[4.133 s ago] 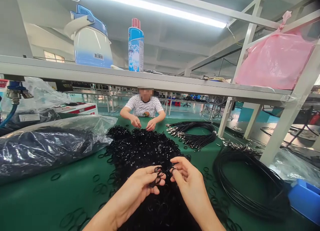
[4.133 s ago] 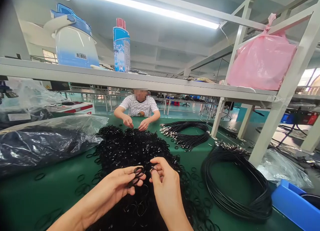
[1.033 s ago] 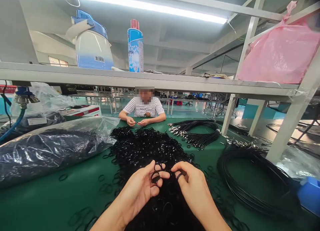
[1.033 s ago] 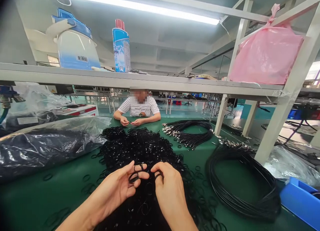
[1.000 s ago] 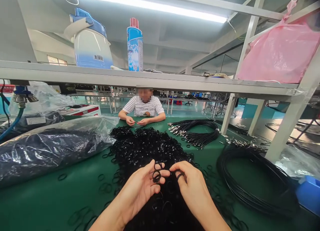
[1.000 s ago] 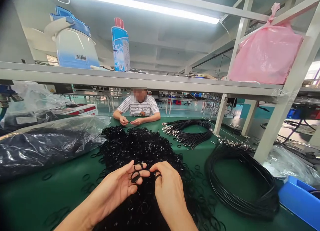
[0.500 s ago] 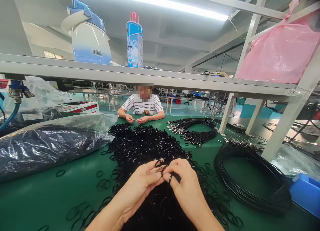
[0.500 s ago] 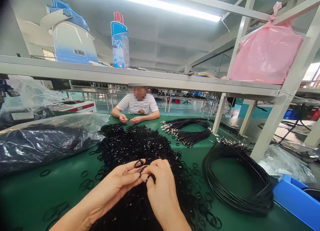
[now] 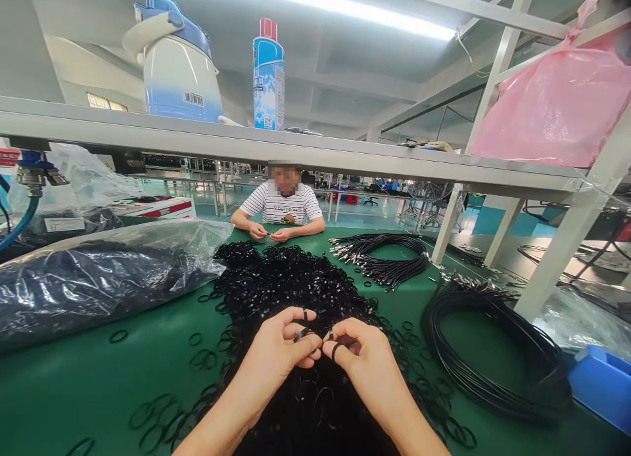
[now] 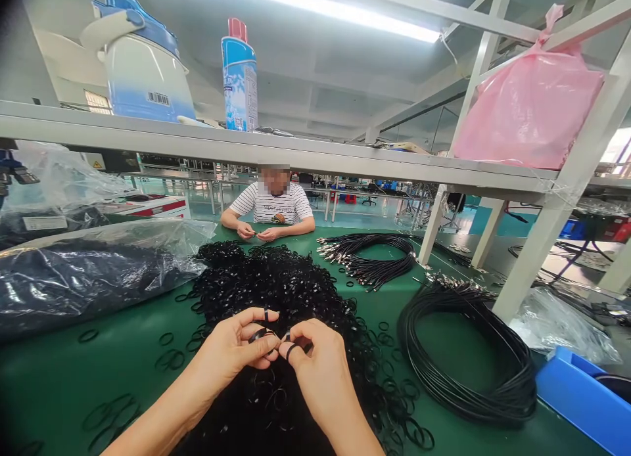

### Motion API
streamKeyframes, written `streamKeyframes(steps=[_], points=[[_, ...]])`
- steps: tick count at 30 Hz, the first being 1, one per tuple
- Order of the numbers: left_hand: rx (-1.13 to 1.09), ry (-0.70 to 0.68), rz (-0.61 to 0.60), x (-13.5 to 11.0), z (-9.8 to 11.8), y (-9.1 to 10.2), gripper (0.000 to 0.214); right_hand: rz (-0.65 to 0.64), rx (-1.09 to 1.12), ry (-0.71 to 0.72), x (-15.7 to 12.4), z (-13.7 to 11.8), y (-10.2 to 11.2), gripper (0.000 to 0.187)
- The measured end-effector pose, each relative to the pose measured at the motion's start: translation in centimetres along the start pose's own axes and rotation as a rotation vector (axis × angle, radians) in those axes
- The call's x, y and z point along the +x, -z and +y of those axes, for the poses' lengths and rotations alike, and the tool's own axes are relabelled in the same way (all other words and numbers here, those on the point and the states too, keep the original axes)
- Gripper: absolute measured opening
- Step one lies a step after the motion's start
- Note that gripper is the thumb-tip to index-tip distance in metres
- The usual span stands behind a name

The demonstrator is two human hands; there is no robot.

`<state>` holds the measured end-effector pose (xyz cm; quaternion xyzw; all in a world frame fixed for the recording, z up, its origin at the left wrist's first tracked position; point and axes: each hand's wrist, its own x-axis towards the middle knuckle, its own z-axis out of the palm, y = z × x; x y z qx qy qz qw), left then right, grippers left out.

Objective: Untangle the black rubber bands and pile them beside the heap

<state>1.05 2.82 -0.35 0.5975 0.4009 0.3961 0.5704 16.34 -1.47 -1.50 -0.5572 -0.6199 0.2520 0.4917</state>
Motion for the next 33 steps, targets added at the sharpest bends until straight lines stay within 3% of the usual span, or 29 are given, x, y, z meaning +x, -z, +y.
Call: streamKeyframes(steps=[7,16,20,30,33], points=[[-0.112,-0.019,-0.048,0.0,-0.2,0.1,0.043,-0.02,0.09,-0.045,0.2,0.6,0.2,0.018],[-0.177,0.059,-0.036,-0.2,-0.1,0.2,0.053,0.004,0.114,-0.025,0.3,0.1,0.2,0.012],[-0.194,0.033,-0.07,-0.2,-0.1,0.1,0.053,-0.001,0.148,-0.019,0.1,0.1,0.2,0.013],[-0.159,-0.035,-0.088,-0.5,-0.5,-0.9,0.054,0.003,-0.023,-0.022,-0.4,-0.7,-0.1,0.019],[-0.094,-0.059,-0.069,-0.4,-0.7,-1.0,0.044,0.0,-0.063,-0.026,-0.6,-0.9,-0.1,0.02]])
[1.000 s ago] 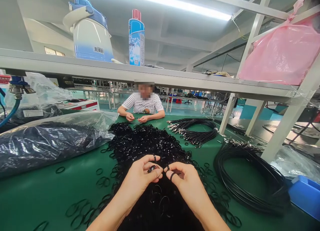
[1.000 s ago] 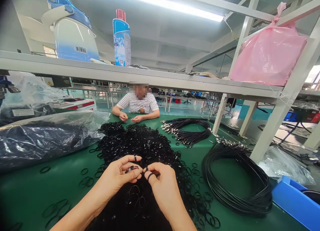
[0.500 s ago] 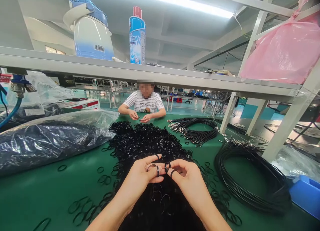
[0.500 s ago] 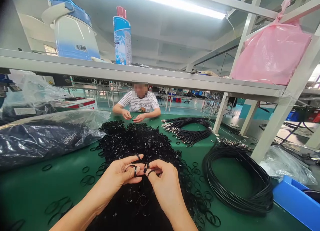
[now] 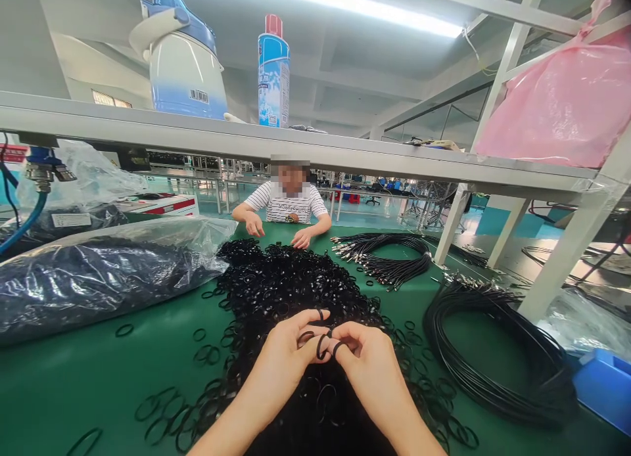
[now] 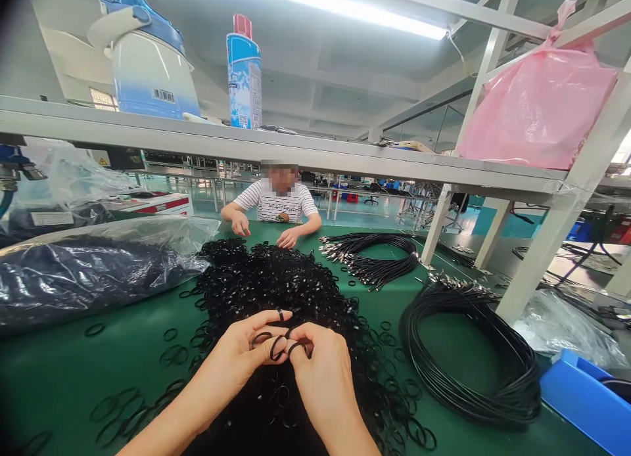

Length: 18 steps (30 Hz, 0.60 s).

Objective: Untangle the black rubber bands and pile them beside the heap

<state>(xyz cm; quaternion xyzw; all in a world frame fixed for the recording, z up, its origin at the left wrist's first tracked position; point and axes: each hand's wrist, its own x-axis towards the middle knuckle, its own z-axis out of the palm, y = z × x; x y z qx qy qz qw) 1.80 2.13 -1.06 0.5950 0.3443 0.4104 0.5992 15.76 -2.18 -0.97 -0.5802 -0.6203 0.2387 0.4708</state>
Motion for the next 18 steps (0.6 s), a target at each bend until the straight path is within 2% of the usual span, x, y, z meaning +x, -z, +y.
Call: streamKeyframes(steps=[5,10,14,18], points=[[0.13,-0.068,0.046,0.2,0.4,0.7,0.033,0.032,-0.076,-0.012,0.3,0.1,0.6,0.017],[0.349,-0.15,0.106,0.4,0.6,1.6,0.025,0.082,-0.321,0.006,0.8,0.8,1.2,0.017],[0.491,-0.157,0.195,0.7,0.6,2.4,0.024,0.121,-0.413,0.015,1.0,1.5,1.7,0.016],[0.619,-0.188,0.168,0.7,0.5,3.1,0.031,0.078,-0.483,0.086,1.0,1.7,2.1,0.029]])
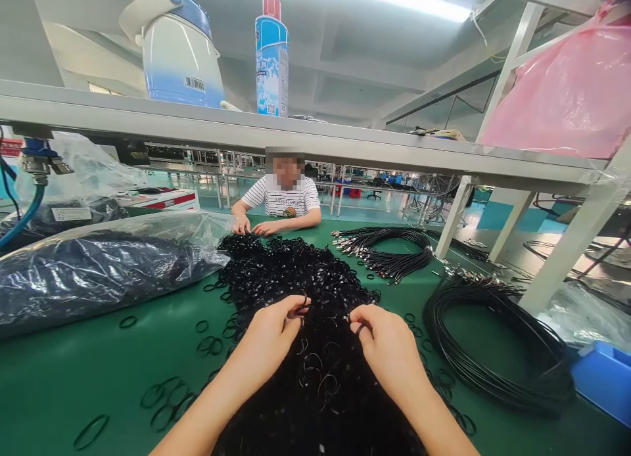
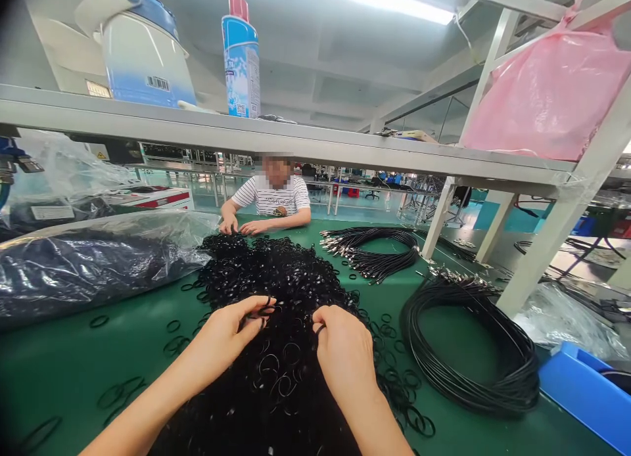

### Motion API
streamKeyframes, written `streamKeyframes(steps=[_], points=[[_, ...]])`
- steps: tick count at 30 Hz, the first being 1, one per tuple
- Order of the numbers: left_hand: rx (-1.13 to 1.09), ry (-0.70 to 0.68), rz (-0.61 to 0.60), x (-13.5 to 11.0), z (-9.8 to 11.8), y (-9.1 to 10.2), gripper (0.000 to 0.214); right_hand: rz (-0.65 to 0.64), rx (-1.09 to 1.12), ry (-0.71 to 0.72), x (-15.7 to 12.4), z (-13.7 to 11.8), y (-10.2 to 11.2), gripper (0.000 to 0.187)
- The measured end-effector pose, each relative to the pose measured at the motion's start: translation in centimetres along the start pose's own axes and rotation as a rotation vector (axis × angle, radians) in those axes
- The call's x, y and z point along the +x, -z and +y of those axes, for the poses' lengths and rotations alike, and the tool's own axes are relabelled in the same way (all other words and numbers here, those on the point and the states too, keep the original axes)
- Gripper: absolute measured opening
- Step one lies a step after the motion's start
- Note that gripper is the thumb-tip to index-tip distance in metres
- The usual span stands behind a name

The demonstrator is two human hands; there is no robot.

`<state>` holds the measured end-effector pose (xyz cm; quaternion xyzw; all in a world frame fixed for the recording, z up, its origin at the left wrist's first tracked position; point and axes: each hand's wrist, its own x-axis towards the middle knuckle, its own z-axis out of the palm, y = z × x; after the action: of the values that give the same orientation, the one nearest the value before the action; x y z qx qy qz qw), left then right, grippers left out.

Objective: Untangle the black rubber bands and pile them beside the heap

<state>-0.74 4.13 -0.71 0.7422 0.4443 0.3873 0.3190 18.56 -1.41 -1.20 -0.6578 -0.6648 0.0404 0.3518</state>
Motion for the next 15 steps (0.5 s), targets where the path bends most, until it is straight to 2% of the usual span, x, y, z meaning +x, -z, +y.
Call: streamKeyframes(steps=[4,8,12,15], points=[[0.037,-0.013,-0.092,-0.5,0.3,0.2,0.04,-0.06,0.012,0.132,-0.2,-0.1,0.1,0.047],[0.121,-0.031,-0.117,-1.0,1.5,0.4,0.022,-0.063,-0.021,0.213,-0.3,-0.5,0.3,0.042],[0.284,-0.113,-0.095,-0.7,1.8,0.5,0.032,-0.081,-0.108,0.184,-0.2,-0.7,0.5,0.031],[0.36,-0.157,-0.076,-0.9,1.4,0.2,0.008,-0.132,-0.073,0.181,-0.3,-0.5,0.2,0.038]])
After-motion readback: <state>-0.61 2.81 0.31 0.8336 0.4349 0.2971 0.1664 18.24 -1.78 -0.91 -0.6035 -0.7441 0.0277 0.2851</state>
